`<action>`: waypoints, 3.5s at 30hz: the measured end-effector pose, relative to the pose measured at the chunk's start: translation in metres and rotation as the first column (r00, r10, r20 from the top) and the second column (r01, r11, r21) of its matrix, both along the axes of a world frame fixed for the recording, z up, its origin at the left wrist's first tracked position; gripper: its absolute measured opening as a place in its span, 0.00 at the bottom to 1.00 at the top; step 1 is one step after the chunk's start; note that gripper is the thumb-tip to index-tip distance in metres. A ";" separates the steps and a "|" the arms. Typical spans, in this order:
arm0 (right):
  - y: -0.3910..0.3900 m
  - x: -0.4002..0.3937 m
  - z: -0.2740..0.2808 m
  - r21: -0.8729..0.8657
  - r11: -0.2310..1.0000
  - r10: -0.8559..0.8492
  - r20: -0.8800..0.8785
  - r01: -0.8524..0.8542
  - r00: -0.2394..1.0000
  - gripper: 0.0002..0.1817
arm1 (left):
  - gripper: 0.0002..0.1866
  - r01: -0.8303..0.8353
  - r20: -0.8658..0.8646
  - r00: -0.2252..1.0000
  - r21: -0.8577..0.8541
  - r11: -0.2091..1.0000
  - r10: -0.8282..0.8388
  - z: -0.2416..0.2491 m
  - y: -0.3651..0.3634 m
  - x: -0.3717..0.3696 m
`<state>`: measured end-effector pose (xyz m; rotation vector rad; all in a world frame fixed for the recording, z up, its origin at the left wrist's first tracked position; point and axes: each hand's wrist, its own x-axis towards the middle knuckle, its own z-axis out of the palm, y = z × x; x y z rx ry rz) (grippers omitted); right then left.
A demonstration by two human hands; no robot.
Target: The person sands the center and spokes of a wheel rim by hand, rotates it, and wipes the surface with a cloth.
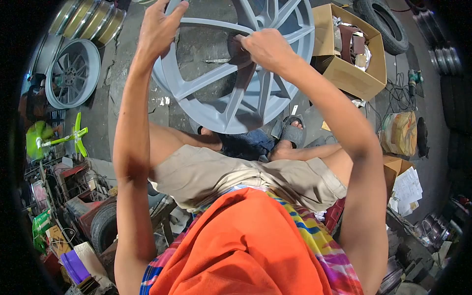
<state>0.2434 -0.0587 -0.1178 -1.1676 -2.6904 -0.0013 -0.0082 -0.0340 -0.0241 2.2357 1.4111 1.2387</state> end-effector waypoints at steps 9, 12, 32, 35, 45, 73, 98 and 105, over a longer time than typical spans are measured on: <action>-0.003 -0.010 0.008 0.003 0.999 -0.045 0.042 0.045 0.998 0.05 | 0.24 0.012 0.020 1.000 -0.029 1.000 -0.011 0.006 -0.005 0.002; -0.009 -0.012 0.012 -0.035 0.999 -0.039 0.057 0.041 0.998 0.05 | 0.24 0.033 0.031 0.999 -0.031 0.999 -0.032 0.006 -0.006 0.004; -0.016 0.034 -0.012 -0.098 0.995 -0.011 -0.216 -0.011 0.976 0.14 | 0.23 0.070 0.041 0.997 0.007 0.997 -0.071 0.000 0.005 0.001; -0.011 0.046 -0.012 -0.177 0.980 0.057 -0.162 -0.086 0.985 0.13 | 0.23 0.000 0.077 0.997 -0.106 0.994 0.008 0.000 -0.001 0.006; -0.005 0.035 -0.020 -0.266 0.952 0.063 -0.308 -0.149 0.949 0.13 | 0.24 0.020 0.019 1.000 -0.012 1.000 -0.020 0.002 0.000 0.003; -0.040 0.008 -0.044 -0.247 0.933 -0.354 -0.497 0.262 0.792 0.22 | 0.23 0.062 0.063 0.996 -0.046 0.997 -0.059 0.008 -0.010 0.023; -0.079 0.061 -0.235 -0.789 0.482 -0.875 -0.453 0.380 0.170 0.34 | 0.18 -0.092 0.029 0.988 -0.678 0.730 0.152 -0.114 -0.250 0.015; -0.083 0.030 -0.235 -0.855 0.286 -0.934 -0.350 0.433 -0.075 0.34 | 0.24 -0.187 -0.075 0.982 -0.564 0.804 0.176 -0.140 -0.247 -0.001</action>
